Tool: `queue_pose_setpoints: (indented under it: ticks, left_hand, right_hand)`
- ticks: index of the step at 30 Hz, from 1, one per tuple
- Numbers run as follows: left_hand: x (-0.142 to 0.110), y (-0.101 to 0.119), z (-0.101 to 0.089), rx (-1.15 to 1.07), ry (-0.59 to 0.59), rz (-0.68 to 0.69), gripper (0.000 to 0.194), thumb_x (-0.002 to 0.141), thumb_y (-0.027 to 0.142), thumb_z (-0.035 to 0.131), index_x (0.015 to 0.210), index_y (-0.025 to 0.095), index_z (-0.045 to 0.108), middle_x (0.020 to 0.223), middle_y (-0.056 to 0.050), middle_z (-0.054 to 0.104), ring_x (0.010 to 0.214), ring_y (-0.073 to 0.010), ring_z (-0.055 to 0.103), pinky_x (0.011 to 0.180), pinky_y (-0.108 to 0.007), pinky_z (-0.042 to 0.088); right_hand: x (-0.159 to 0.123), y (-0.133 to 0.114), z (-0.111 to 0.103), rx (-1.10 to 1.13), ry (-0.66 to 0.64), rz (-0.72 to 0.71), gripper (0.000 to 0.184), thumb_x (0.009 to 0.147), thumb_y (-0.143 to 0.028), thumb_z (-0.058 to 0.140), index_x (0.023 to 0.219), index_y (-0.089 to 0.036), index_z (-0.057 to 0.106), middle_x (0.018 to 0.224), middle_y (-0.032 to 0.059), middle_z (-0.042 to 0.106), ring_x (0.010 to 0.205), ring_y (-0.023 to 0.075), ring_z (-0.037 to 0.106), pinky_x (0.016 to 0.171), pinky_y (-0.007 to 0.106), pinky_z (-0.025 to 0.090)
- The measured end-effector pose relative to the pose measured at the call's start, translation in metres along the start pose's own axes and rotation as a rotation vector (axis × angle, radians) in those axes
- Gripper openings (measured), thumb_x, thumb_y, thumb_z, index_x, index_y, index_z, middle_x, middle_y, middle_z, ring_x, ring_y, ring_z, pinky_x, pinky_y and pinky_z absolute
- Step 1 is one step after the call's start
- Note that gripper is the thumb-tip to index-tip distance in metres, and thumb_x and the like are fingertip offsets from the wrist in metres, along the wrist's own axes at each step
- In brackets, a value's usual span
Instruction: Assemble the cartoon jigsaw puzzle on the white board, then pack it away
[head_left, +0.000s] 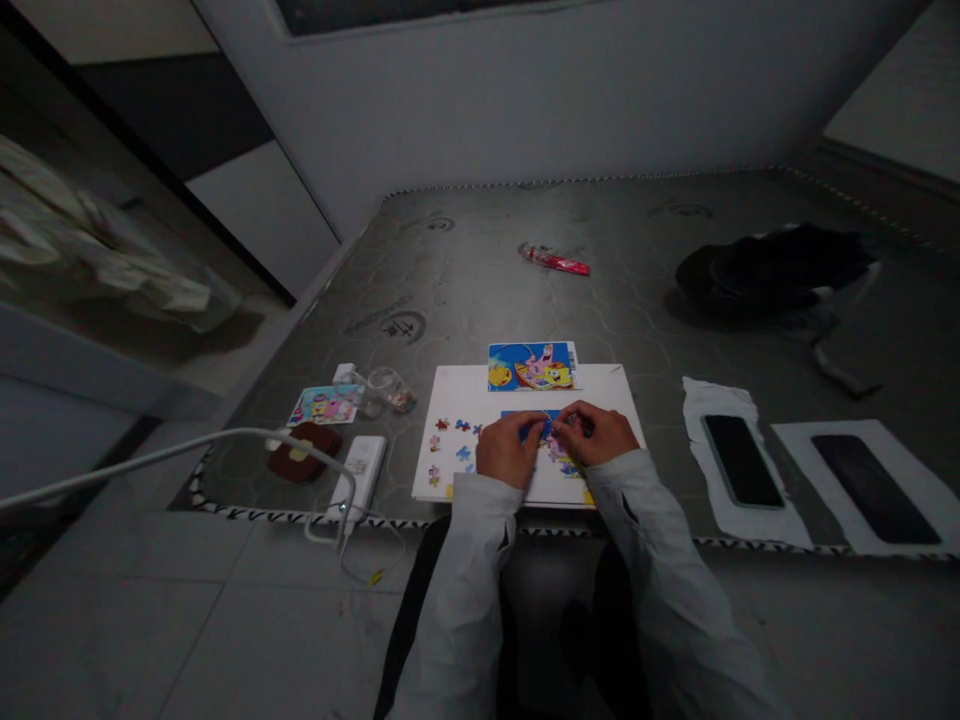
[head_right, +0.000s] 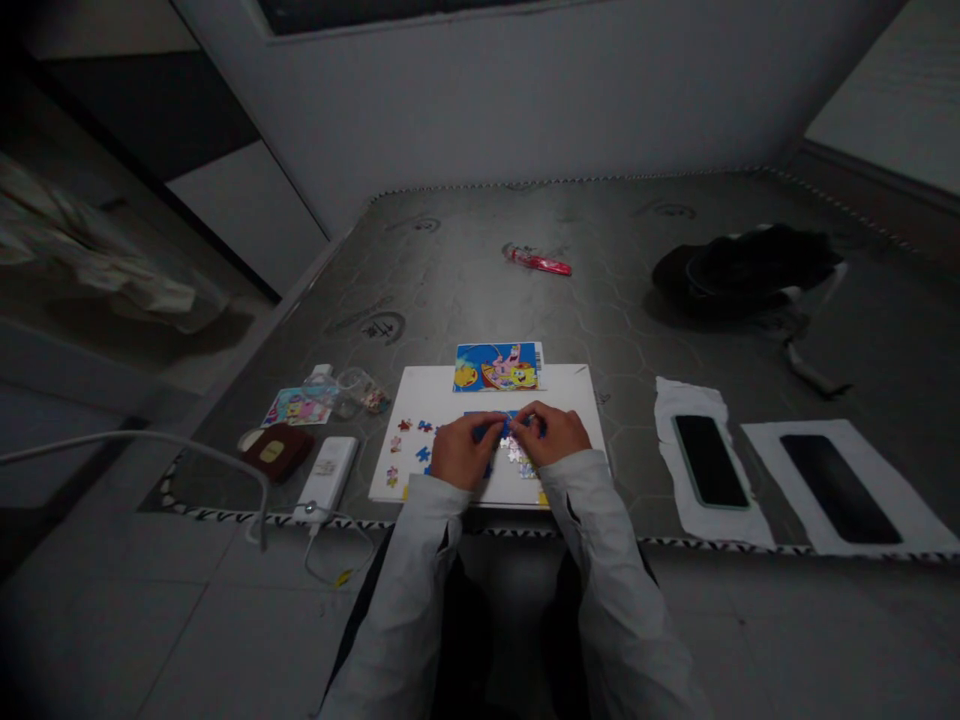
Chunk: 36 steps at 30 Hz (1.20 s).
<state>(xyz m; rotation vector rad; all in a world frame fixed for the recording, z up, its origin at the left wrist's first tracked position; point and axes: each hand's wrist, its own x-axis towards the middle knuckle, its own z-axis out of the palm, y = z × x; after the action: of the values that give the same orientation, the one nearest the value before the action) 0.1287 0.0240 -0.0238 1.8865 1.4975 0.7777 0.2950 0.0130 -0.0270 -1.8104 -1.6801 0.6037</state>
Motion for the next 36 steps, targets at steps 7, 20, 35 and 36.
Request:
queue_pose_setpoints:
  ticks: [7, 20, 35, 36]
  left_hand:
    - [0.001, -0.006, 0.005, 0.116, 0.028, 0.020, 0.021, 0.089, 0.027, 0.058, 0.105, 0.026, 0.072, 0.105, -0.001, 0.073, 0.098, -0.0153, 0.066, 0.092, -0.028, 0.049]
    - [-0.002, 0.010, 0.000, 0.273, -0.008, -0.055, 0.018, 0.090, 0.032, 0.059, 0.100, 0.028, 0.072, 0.103, -0.001, 0.069, 0.094, -0.0148, 0.064, 0.084, -0.025, 0.047]
    - [-0.004, 0.021, 0.003, 0.248, 0.038, -0.239, 0.013, 0.087, 0.035, 0.062, 0.095, 0.030, 0.072, 0.101, 0.001, 0.070, 0.092, -0.0153, 0.063, 0.074, -0.025, 0.044]
    - [-0.004, 0.020, 0.003, 0.244, 0.037, -0.237, 0.013, 0.087, 0.035, 0.062, 0.095, 0.030, 0.072, 0.102, 0.001, 0.070, 0.092, -0.0153, 0.063, 0.074, -0.025, 0.044]
  right_hand:
    - [0.003, 0.008, 0.005, -0.032, -0.096, -0.019, 0.016, 0.072, -0.034, 0.066, 0.082, -0.022, 0.069, 0.055, -0.0055, 0.059, 0.054, 0.0105, 0.055, 0.057, 0.022, 0.036]
    - [0.004, 0.013, 0.010, -0.022, -0.081, -0.003, 0.017, 0.072, -0.035, 0.068, 0.083, -0.023, 0.070, 0.059, -0.0050, 0.061, 0.056, 0.0104, 0.055, 0.059, 0.022, 0.037]
    - [0.004, 0.010, 0.011, -0.039, -0.097, 0.011, 0.017, 0.075, -0.036, 0.065, 0.085, -0.023, 0.070, 0.059, -0.0046, 0.062, 0.059, 0.0118, 0.057, 0.059, 0.023, 0.036]
    - [0.004, 0.008, 0.011, -0.046, -0.095, 0.017, 0.017, 0.075, -0.036, 0.065, 0.086, -0.023, 0.069, 0.059, -0.0047, 0.062, 0.059, 0.0120, 0.057, 0.059, 0.024, 0.036]
